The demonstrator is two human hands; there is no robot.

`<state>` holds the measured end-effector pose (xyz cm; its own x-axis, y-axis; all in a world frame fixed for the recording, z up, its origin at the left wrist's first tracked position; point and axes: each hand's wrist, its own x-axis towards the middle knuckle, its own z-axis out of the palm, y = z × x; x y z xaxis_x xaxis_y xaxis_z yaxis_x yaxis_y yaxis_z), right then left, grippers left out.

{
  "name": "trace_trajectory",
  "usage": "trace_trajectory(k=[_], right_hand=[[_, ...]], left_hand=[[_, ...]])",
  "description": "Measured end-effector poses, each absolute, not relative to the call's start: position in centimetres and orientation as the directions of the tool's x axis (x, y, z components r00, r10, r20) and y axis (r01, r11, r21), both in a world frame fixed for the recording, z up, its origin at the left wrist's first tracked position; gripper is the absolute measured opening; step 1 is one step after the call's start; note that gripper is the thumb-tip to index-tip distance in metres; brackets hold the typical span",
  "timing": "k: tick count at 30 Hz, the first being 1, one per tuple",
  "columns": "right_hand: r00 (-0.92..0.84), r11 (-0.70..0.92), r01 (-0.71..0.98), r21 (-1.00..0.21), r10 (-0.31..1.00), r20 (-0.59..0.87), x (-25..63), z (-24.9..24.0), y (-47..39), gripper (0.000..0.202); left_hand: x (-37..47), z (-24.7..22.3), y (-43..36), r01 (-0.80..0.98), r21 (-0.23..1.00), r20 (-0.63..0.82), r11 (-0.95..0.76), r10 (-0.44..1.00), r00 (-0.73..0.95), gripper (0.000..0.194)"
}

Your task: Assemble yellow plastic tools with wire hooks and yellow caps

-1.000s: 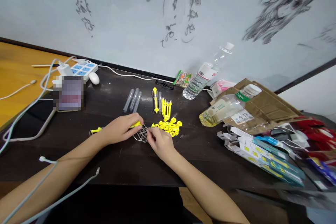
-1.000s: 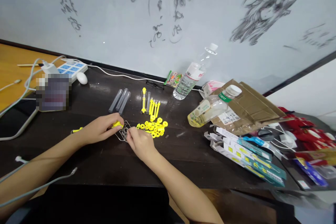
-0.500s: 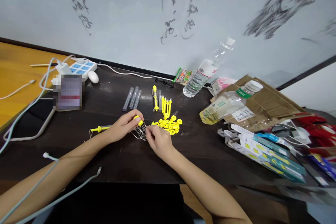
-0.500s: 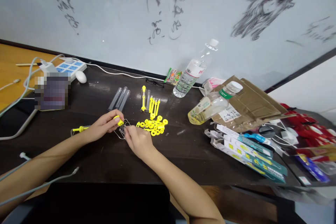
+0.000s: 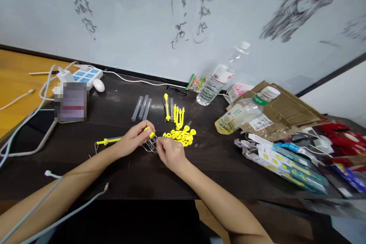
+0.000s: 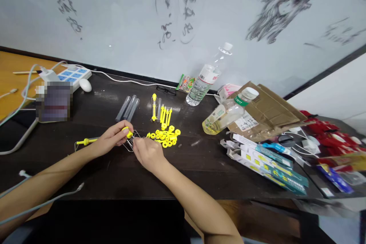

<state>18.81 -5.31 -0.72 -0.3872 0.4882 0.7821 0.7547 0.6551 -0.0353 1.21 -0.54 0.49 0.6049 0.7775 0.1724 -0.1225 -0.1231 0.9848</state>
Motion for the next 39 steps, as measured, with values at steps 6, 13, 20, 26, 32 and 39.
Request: trace_trajectory(k=[6, 13, 20, 26, 32, 39], right_hand=[[-0.394, 0.667, 0.745, -0.009, 0.450, 0.801, 18.66, -0.55, -5.26, 0.011], [-0.398, 0.671, 0.741, -0.003, 0.443, 0.803, 18.63, -0.38, -5.33, 0.010], [-0.401, 0.657, 0.754, -0.006, 0.467, 0.788, 18.61, -0.58, -5.24, 0.012], [-0.382, 0.668, 0.723, -0.175, 0.598, 0.704, 18.52, -0.71, -5.44, 0.015], [-0.265, 0.579, 0.559, -0.593, 0.803, 0.534, 18.42, -0.42, -5.74, 0.010], [-0.238, 0.411, 0.358, -0.838, 0.908, 0.344, 18.43, -0.41, -5.63, 0.013]], left_hand=[[1.27, 0.55, -0.70, -0.121, 0.984, 0.179, -0.133, 0.775, 0.607, 0.024], [1.29, 0.60, -0.76, -0.116, 0.982, 0.188, -0.148, 0.779, 0.598, 0.024], [1.40, 0.64, -0.88, -0.079, 0.981, 0.189, -0.177, 0.782, 0.594, 0.026], [1.29, 0.75, -0.87, -0.039, 0.977, 0.192, -0.212, 0.776, 0.601, 0.027], [0.92, 0.32, -0.54, -0.016, 0.980, 0.165, -0.199, 0.762, 0.626, 0.027], [0.67, 1.13, -0.43, 0.075, 0.961, 0.153, -0.267, 0.735, 0.660, 0.032]])
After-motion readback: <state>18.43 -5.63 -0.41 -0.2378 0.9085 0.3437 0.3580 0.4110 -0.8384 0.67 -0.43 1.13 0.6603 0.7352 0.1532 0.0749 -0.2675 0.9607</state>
